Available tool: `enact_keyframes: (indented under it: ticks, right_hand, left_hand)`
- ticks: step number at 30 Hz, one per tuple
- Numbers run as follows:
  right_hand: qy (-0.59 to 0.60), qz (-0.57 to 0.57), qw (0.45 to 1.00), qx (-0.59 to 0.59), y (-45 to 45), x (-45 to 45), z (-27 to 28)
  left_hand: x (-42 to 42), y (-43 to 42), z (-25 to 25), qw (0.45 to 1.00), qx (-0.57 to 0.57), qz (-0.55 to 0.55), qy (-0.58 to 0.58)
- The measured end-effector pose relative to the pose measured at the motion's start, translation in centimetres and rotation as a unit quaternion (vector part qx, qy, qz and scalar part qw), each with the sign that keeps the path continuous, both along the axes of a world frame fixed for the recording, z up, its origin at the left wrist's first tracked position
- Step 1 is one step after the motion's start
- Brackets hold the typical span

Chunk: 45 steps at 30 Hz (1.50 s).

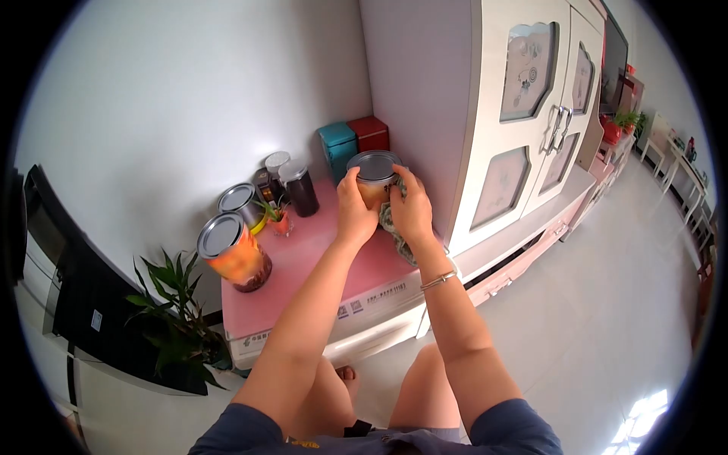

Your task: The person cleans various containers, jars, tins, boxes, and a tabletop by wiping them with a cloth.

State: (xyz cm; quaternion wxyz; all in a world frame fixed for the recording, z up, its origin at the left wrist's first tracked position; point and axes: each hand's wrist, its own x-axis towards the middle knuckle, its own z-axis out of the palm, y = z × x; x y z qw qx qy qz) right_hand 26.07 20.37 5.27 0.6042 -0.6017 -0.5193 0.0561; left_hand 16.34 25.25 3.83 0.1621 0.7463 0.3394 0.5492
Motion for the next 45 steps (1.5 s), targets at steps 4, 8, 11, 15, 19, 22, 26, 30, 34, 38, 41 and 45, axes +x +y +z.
enact_keyframes:
  ticks: [4,8,11,15,19,22,26,30,34,38,41,45]
  right_hand:
    - [0.056,-0.024,0.998,-0.016,0.9,0.0,-0.7]
    - [0.031,-0.03,0.999,-0.031,2.0,0.7,-2.2]
    - [0.029,-0.009,0.998,-0.056,2.0,0.5,-2.8]
    - [0.039,-0.017,0.998,-0.05,1.5,0.2,-2.9]
    - [0.027,-0.035,0.999,-0.023,1.5,0.3,-3.3]
    - [0.061,-0.029,0.997,-0.042,1.5,0.3,-3.3]
    - [0.013,-0.032,0.998,-0.055,1.2,0.3,-3.5]
    - [-0.052,-0.056,0.993,-0.087,1.4,0.2,-4.1]
    - [-0.103,-0.031,0.988,-0.113,0.5,-0.8,-3.6]
    - [-0.176,-0.021,0.974,-0.141,0.0,-1.6,-3.3]
    - [-0.179,0.014,0.973,-0.145,0.0,-2.2,-3.7]
    - [-0.184,0.147,0.961,-0.148,-0.9,-5.5,-2.9]
  left_hand:
    - [1.4,1.3,0.3,0.998,-0.055,-0.014,0.019]
    - [2.5,2.5,0.4,0.998,-0.061,0.018,0.015]
    - [2.8,3.3,-0.3,0.998,-0.041,0.035,0.018]
    - [2.6,3.8,-0.1,0.999,-0.022,0.035,0.02]
    - [2.5,4.0,0.7,0.997,-0.073,0.012,0.033]
    - [2.3,4.0,0.5,0.996,-0.088,0.008,0.031]
    - [0.6,2.3,1.3,0.996,-0.03,0.041,0.069]
    - [-4.7,-1.2,5.1,0.99,0.051,0.008,0.128]
    - [-12.9,-4.7,8.4,0.971,0.19,0.082,0.121]
    - [-22.1,-4.9,6.4,0.945,0.136,0.292,0.057]
    - [-24.4,-4.9,4.4,0.959,-0.018,0.273,-0.071]
    - [-25.8,-4.2,1.8,0.96,-0.201,-0.001,-0.195]
